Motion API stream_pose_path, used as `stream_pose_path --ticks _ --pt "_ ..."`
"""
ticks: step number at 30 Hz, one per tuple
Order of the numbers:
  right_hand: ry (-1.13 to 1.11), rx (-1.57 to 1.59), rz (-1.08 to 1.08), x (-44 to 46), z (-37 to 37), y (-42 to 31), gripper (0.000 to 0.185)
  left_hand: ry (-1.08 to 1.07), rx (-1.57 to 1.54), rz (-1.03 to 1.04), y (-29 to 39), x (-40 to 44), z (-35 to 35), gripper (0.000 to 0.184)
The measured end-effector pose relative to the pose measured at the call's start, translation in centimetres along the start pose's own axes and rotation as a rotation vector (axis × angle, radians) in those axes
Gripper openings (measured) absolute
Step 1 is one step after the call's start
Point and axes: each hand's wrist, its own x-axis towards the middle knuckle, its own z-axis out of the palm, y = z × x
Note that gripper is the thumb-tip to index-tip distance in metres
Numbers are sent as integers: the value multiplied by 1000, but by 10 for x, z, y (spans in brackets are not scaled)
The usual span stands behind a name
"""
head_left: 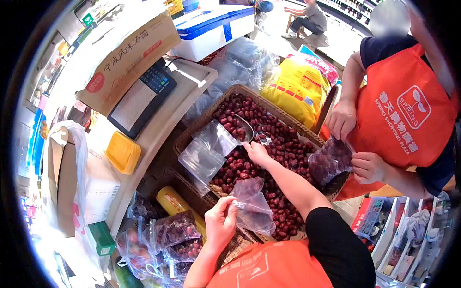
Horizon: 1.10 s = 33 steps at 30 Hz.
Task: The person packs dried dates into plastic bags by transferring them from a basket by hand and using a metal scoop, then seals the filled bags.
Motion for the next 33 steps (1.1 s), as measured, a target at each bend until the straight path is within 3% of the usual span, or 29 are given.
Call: stream_pose_path --ticks 2,5,6,11,14,17,25,27,33 --pt "123 19 -53 22 15 -8 56 -13 -11 -32 0 0 2 13" --pt "43 129 -6 46 31 -8 53 -3 -13 -7 -3 2 4 11" --pt "158 122 -73 43 36 -5 52 -5 -30 -29 -3 2 4 10" --pt "58 388 -243 28 15 26 47 -19 -126 -118 -6 1 1 12" --pt "-43 510 -231 16 1 36 44 23 -124 -69 -8 9 6 13" --pt "15 567 -355 24 6 50 42 37 -41 -4 -1 17 6 13" --pt "-249 502 -138 -164 -152 -15 27 -6 5 96 0 42 -3 13" --pt "-296 328 -150 -219 -193 -36 25 17 15 160 0 47 -1 15" --pt "-455 168 -26 -324 -253 -58 26 14 -3 141 -3 53 3 16"
